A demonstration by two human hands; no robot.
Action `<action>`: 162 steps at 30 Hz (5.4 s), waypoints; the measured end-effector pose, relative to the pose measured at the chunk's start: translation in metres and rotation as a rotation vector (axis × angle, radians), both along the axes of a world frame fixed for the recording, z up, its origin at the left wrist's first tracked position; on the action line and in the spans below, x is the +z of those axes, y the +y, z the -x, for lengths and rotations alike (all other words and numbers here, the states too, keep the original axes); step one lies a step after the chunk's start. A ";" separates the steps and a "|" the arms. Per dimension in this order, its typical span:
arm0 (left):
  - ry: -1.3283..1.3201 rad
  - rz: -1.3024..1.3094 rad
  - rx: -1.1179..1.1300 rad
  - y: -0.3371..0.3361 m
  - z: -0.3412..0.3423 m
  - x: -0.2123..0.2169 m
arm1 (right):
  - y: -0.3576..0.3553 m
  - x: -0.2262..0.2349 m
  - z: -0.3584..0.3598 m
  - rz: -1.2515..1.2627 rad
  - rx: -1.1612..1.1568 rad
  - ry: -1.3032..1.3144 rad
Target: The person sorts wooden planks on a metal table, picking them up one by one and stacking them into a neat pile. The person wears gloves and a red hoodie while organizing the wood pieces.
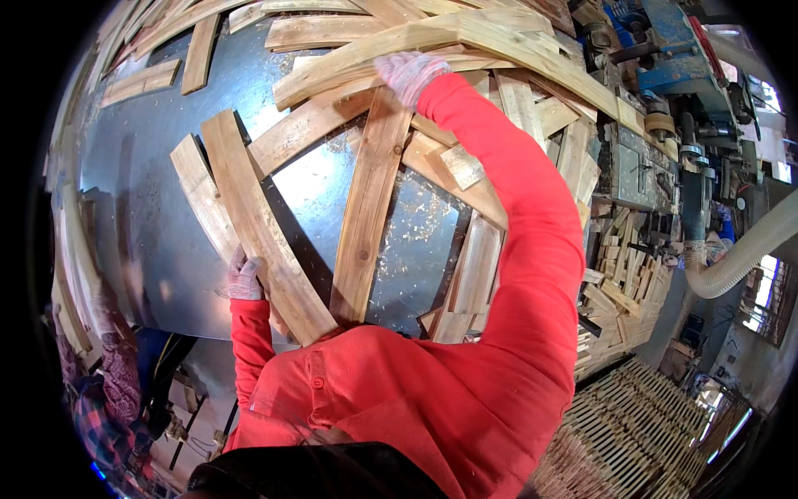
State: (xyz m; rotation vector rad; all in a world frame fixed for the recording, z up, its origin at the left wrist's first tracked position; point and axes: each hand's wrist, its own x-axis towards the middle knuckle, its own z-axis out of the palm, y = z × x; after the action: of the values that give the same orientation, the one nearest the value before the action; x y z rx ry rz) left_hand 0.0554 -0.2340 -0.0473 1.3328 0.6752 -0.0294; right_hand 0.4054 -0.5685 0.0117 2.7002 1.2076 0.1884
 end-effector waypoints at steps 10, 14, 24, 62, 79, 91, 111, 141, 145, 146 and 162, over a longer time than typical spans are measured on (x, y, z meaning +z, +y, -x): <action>-0.246 -0.659 -0.114 -0.054 -0.047 0.087 | 0.125 0.271 0.081 -0.364 0.164 0.363; -0.641 -0.800 -0.222 -0.117 -0.142 0.149 | 0.148 0.331 0.074 -0.565 0.178 0.357; -0.288 0.254 -0.097 -0.027 -0.113 0.078 | 0.118 0.095 0.117 -0.575 0.161 0.663; 0.445 -1.131 -0.103 0.008 0.026 0.023 | 0.150 0.013 -0.058 0.020 -0.282 0.325; 0.559 -1.006 0.234 -0.004 0.028 0.025 | 0.050 0.057 0.088 0.450 -0.138 0.757; 0.369 -0.269 0.184 -0.003 0.006 -0.032 | 0.013 -0.028 0.230 -0.553 -0.791 2.115; 0.709 -0.885 -0.117 0.074 0.080 0.015 | 0.148 -0.015 0.253 0.117 0.307 0.721; 0.674 -0.851 -0.201 0.120 0.106 0.043 | 0.351 -0.099 0.155 -0.646 -0.446 0.947; 0.783 -1.063 -0.265 0.089 0.102 0.050 | 0.385 -0.049 0.252 -0.317 -0.340 1.185; 0.812 -0.996 -0.264 0.091 0.094 0.053 | 0.379 -0.072 0.251 -0.546 -0.261 1.352; -0.537 1.011 0.441 0.132 0.049 -0.033 | 0.266 -0.027 0.264 -0.338 -0.161 1.131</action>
State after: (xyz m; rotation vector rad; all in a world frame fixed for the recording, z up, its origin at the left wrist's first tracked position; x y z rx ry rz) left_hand 0.0067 -0.1023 -0.0799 0.1770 0.3746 0.2994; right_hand 0.1411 -0.3028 -0.0155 3.2129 1.1786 -1.4437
